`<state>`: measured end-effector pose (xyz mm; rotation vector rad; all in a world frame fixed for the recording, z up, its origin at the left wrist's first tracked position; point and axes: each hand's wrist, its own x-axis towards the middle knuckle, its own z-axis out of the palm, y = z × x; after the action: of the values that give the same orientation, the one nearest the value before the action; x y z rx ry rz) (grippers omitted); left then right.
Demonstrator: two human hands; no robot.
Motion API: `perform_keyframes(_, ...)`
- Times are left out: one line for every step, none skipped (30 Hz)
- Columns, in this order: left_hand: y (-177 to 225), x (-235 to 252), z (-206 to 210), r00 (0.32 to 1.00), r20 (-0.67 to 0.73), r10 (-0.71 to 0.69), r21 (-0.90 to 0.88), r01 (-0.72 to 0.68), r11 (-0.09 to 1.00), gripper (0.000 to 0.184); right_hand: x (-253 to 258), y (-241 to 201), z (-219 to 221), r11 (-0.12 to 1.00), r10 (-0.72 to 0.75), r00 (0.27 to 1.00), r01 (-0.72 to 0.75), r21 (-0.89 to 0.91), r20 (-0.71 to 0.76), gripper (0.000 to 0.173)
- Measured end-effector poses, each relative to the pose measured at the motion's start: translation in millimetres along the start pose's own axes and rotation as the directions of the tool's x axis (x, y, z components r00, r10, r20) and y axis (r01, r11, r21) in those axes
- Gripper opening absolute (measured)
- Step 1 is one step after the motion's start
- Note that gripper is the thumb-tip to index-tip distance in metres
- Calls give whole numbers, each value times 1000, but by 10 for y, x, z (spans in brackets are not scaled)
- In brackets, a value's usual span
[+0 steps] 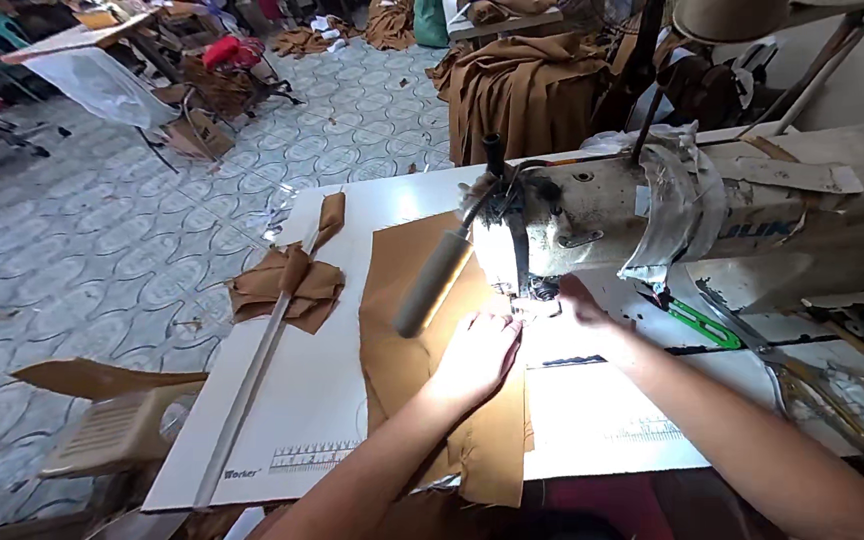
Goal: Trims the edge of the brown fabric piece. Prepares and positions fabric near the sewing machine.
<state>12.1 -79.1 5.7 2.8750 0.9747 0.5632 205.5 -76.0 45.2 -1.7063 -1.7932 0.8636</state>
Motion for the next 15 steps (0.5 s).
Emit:
perform_keyframes(-6,-19,13,1000,-11,-17,-24,17,1000,29,30,2,53,999,20,1000,-21,-39,-6,33)
perform_keyframes(-21,-39,32,999,-33,-24,-42,22,999,29,37,-5,91,996,47,999,-47,-69,-1,36)
perform_keyframes(-34,-53,39,999,-46,-28,-67,24,997,30,31,-25,93,993,69,997,-67,-93,17,39)
perform_keyframes(-43,-67,39,998,-47,-30,-95,26,995,31,21,-35,77,990,75,997,-70,-122,35,38)
perform_keyframes(-48,-81,34,999,-40,-30,-120,25,992,32,-3,-34,48,989,65,997,-58,-139,46,35)
perform_keyframes(-51,-87,21,999,-25,-33,-140,29,990,33,-32,-29,8,989,49,998,-44,-140,35,31)
perform_keyframes(-56,-78,3,999,-10,-38,-151,36,988,33,-57,-32,-44,997,38,999,-38,-72,-3,26)
perform_keyframes(-62,-62,-13,999,8,-48,-160,48,986,34,-77,-76,-102,995,80,996,-78,60,-42,23)
perform_keyframes(-68,-49,-21,998,25,-57,-170,60,984,34,-96,-143,-143,956,172,983,-150,253,-64,19)
perform_keyframes(-78,-37,-12,998,24,-63,-169,66,983,34,-95,-167,-141,874,253,966,-202,442,-59,15)
perform_keyframes(-83,-25,-6,997,26,-74,-174,78,982,35,-81,-155,-117,781,294,956,-237,578,-6,15)
perform_keyframes(-85,-15,4,996,17,-82,-175,84,981,35,-72,-141,-91,728,299,953,-265,632,55,16)
perform_keyframes(-84,-8,16,996,-1,-84,-174,83,981,35,-65,-145,-79,714,296,951,-280,641,86,15)
perform_keyframes(-81,-9,24,997,-15,-82,-168,78,983,35,-53,-143,-84,734,300,952,-269,624,58,15)
perform_keyframes(-78,-21,31,997,-22,-77,-161,72,984,36,-42,-109,-107,765,316,949,-242,597,-19,15)
